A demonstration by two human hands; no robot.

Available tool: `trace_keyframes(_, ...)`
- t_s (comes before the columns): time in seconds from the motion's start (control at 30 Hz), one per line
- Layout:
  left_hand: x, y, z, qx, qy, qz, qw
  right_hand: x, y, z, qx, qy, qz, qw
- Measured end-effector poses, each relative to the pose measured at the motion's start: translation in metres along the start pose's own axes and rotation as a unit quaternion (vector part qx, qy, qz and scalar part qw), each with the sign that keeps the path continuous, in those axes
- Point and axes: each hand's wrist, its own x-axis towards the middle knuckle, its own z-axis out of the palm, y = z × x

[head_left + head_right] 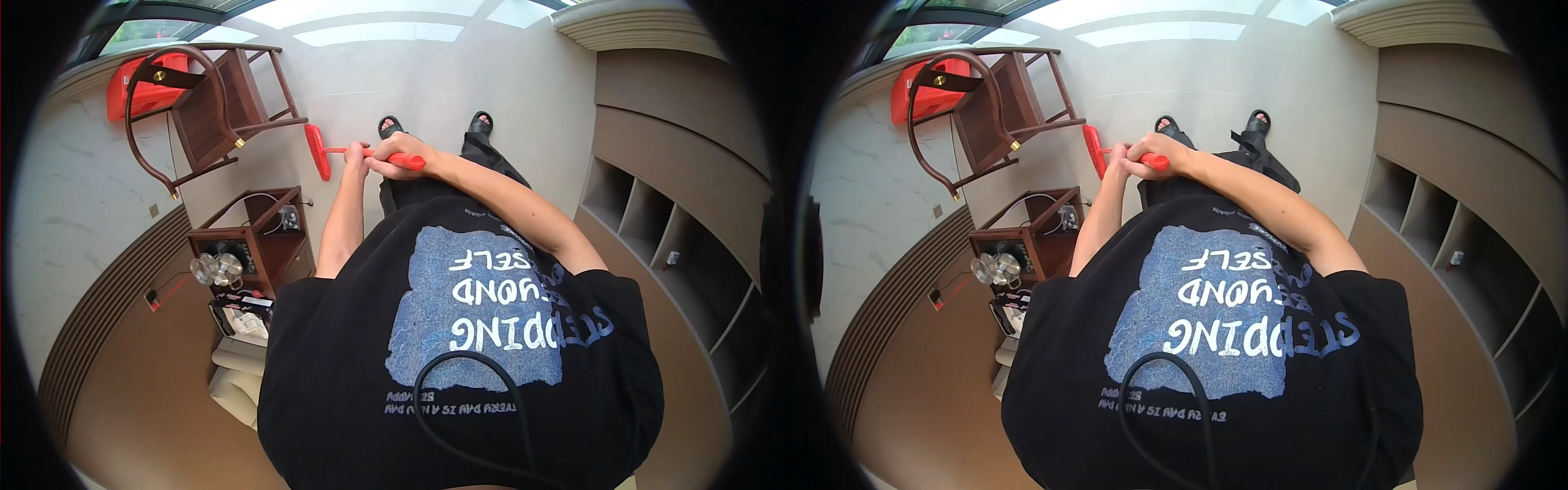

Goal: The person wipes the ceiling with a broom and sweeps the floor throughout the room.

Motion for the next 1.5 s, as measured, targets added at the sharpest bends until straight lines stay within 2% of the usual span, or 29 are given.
trace_keyframes(0.07, -0.079, -0.008, 0.058, 0.081, 0.033, 0.147, 0.985, -0.024, 0.004, -0.023, -0.018, 0.021, -0.001, 1.000)
trace_keyframes(0.1, 0.018, -0.032, 0.038, 0.037, -0.003, 0.009, 0.999, -0.037, -0.004, -0.037, -0.009, 0.021, 0.008, 1.000)
trace_keyframes(0.23, -0.050, -0.054, 0.120, 0.122, 0.008, 0.033, 0.992, -0.086, -0.004, -0.083, -0.063, 0.060, -0.026, 0.996)
trace_keyframes(0.33, -0.075, -0.069, 0.160, 0.095, 0.010, 0.054, 0.994, -0.117, -0.002, -0.120, -0.017, 0.089, 0.030, 0.995)
trace_keyframes(0.4, -0.102, -0.061, 0.166, 0.127, -0.018, 0.061, 0.990, -0.126, -0.003, -0.135, 0.016, 0.117, 0.049, 0.992)
trace_keyframes(0.47, -0.126, -0.057, 0.169, 0.144, -0.016, 0.075, 0.987, -0.123, -0.014, -0.142, 0.007, 0.117, 0.024, 0.993)
trace_keyframes(0.6, -0.155, -0.036, 0.165, 0.068, 0.049, 0.157, 0.984, -0.092, -0.036, -0.140, 0.013, 0.097, -0.024, 0.995)
trace_keyframes(0.67, -0.106, -0.023, 0.129, 0.029, 0.016, 0.172, 0.985, -0.071, -0.035, -0.130, 0.032, 0.095, -0.045, 0.994)
trace_keyframes(0.73, -0.070, -0.006, 0.101, 0.020, -0.006, 0.166, 0.986, -0.055, -0.031, -0.121, 0.048, 0.092, -0.058, 0.993)
trace_keyframes(0.8, -0.041, 0.004, 0.088, 0.016, -0.025, 0.159, 0.987, -0.041, -0.018, -0.113, 0.063, 0.022, -0.049, 0.997)
trace_keyframes(0.87, -0.020, 0.016, 0.079, 0.053, -0.028, 0.067, 0.996, -0.036, 0.002, -0.096, 0.074, 0.038, -0.043, 0.996)
trace_keyframes(0.9, -0.041, 0.020, 0.089, 0.122, -0.005, 0.089, 0.988, -0.037, 0.010, -0.088, 0.068, 0.054, -0.038, 0.996)
trace_keyframes(0.93, -0.037, 0.018, 0.095, 0.125, -0.008, 0.085, 0.989, -0.040, 0.016, -0.081, 0.061, 0.068, -0.033, 0.995)
trace_keyframes(1.0, -0.028, 0.017, 0.114, 0.155, -0.011, -0.029, 0.987, -0.046, 0.018, -0.085, 0.026, 0.050, -0.027, 0.998)
trace_keyframes(1.03, -0.025, 0.014, 0.126, 0.146, -0.058, -0.045, 0.987, -0.051, 0.012, -0.095, 0.025, 0.063, 0.006, 0.998)
trace_keyframes(1.13, -0.017, -0.017, 0.170, 0.078, -0.065, -0.012, 0.995, -0.073, 0.011, -0.119, 0.032, 0.102, 0.095, 0.990)
trace_keyframes(1.2, -0.045, -0.031, 0.199, 0.079, -0.075, 0.015, 0.994, -0.087, -0.007, -0.135, -0.021, 0.131, 0.109, 0.985)
trace_keyframes(1.27, -0.055, -0.042, 0.211, 0.075, -0.088, 0.027, 0.993, -0.096, -0.015, -0.139, -0.033, 0.152, 0.092, 0.983)
trace_keyframes(1.33, -0.075, -0.036, 0.219, 0.069, -0.055, 0.032, 0.996, -0.095, -0.023, -0.146, -0.046, 0.175, 0.070, 0.981)
trace_keyframes(1.43, -0.082, -0.015, 0.220, 0.065, -0.019, 0.048, 0.997, -0.086, -0.043, -0.154, -0.019, 0.197, 0.058, 0.978)
trace_keyframes(1.5, -0.076, 0.010, 0.218, 0.037, -0.004, 0.022, 0.999, -0.076, -0.043, -0.151, -0.013, 0.201, 0.038, 0.979)
